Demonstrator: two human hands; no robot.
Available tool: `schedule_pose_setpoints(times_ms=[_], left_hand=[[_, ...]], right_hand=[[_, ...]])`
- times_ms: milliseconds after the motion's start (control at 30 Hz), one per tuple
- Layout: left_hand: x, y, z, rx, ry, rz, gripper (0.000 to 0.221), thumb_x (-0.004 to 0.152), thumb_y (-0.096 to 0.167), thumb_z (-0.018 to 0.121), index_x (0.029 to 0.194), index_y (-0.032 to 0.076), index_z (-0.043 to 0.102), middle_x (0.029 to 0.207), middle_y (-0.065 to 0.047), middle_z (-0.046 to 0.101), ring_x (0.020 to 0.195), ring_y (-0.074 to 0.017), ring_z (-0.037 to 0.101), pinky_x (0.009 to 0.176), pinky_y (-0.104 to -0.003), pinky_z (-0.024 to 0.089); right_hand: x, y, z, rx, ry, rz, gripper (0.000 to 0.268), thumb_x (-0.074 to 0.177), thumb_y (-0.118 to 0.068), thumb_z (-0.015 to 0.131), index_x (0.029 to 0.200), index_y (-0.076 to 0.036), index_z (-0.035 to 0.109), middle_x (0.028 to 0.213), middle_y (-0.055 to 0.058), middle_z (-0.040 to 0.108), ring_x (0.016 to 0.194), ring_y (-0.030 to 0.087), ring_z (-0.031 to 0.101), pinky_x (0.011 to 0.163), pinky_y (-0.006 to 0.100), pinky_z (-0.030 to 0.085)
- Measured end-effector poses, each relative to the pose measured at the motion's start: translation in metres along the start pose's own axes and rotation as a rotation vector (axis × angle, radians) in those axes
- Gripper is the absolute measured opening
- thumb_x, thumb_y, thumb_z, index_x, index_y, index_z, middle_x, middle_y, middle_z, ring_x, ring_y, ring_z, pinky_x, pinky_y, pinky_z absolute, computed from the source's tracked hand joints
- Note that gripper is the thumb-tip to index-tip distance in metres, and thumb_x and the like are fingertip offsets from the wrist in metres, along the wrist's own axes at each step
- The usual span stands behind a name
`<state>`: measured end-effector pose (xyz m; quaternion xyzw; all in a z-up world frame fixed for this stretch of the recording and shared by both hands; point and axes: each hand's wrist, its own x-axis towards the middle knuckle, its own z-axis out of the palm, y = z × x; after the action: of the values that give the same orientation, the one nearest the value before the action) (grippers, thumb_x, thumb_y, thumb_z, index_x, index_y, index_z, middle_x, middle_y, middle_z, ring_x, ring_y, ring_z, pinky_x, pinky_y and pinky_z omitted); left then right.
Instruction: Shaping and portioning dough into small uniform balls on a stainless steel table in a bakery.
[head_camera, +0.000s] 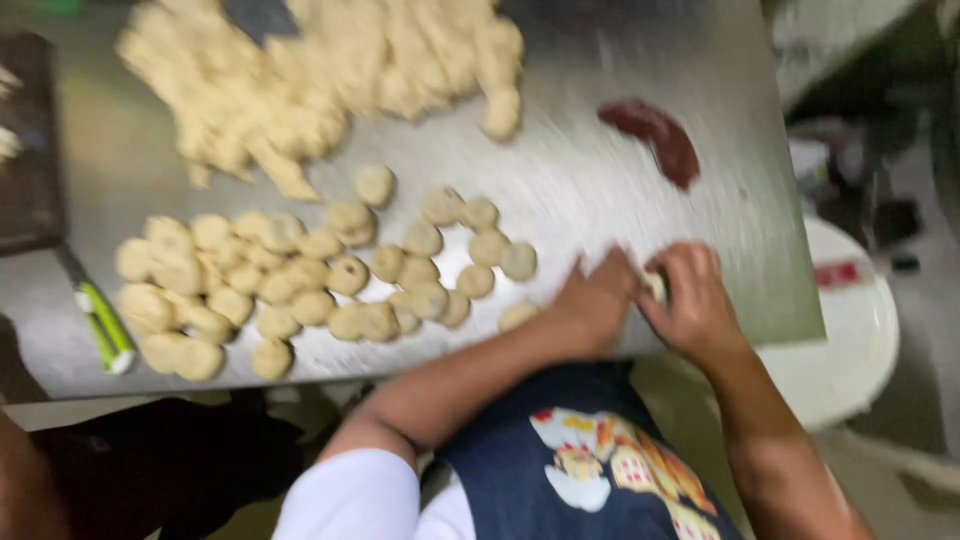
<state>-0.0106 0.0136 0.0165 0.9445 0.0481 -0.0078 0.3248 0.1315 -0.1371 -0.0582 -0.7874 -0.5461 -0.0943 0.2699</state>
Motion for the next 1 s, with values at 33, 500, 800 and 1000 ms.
schedule_pose_setpoints(times_ms=[33, 500, 800, 1000], left_hand=[[0.000, -0.010, 0.004, 0.027, 0.032, 0.000, 0.051, 0.101, 0.007, 0.037, 0.147, -0.011, 0.045, 0.147, -0.030, 0.051, 0.147, -0.0439, 0.040, 0.120, -0.078, 0.013], [0.008, 0.062, 0.000, -0.550, -0.006, -0.393, 0.068, 0.096, 0.036, 0.036, 0.158, 0.008, 0.032, 0.133, -0.035, 0.060, 0.124, -0.0508, 0.057, 0.100, -0.049, 0.044], [0.051, 0.051, 0.033, 0.032, 0.040, -0.464, 0.031, 0.096, 0.024, 0.048, 0.126, 0.017, 0.056, 0.088, -0.016, 0.072, 0.080, -0.0448, 0.067, 0.057, -0.056, 0.043], [0.037, 0.063, 0.027, -0.414, 0.152, -0.474, 0.085, 0.090, 0.016, 0.042, 0.163, -0.005, 0.003, 0.128, -0.036, 0.049, 0.110, -0.0517, 0.055, 0.086, -0.055, 0.045]], right_hand=[[-0.001, 0.000, -0.006, 0.001, 0.027, -0.031, 0.034, 0.082, -0.024, 0.081, 0.111, -0.014, 0.065, 0.105, 0.005, 0.059, 0.111, 0.032, 0.058, 0.096, 0.048, 0.045], [0.047, 0.003, -0.094, 0.179, -0.741, 0.541, 0.026, 0.087, -0.042, 0.071, 0.102, -0.022, 0.075, 0.085, 0.003, 0.085, 0.082, 0.020, 0.079, 0.079, 0.033, 0.053], [0.033, 0.050, -0.087, 0.214, -0.951, 0.037, 0.067, 0.095, -0.024, 0.052, 0.159, -0.027, 0.032, 0.124, 0.007, 0.068, 0.112, 0.031, 0.068, 0.091, 0.041, 0.053], [0.085, 0.023, -0.077, -0.043, -0.838, 0.468, 0.041, 0.086, -0.057, 0.059, 0.096, -0.019, 0.069, 0.097, 0.017, 0.079, 0.100, 0.041, 0.070, 0.084, 0.047, 0.051]])
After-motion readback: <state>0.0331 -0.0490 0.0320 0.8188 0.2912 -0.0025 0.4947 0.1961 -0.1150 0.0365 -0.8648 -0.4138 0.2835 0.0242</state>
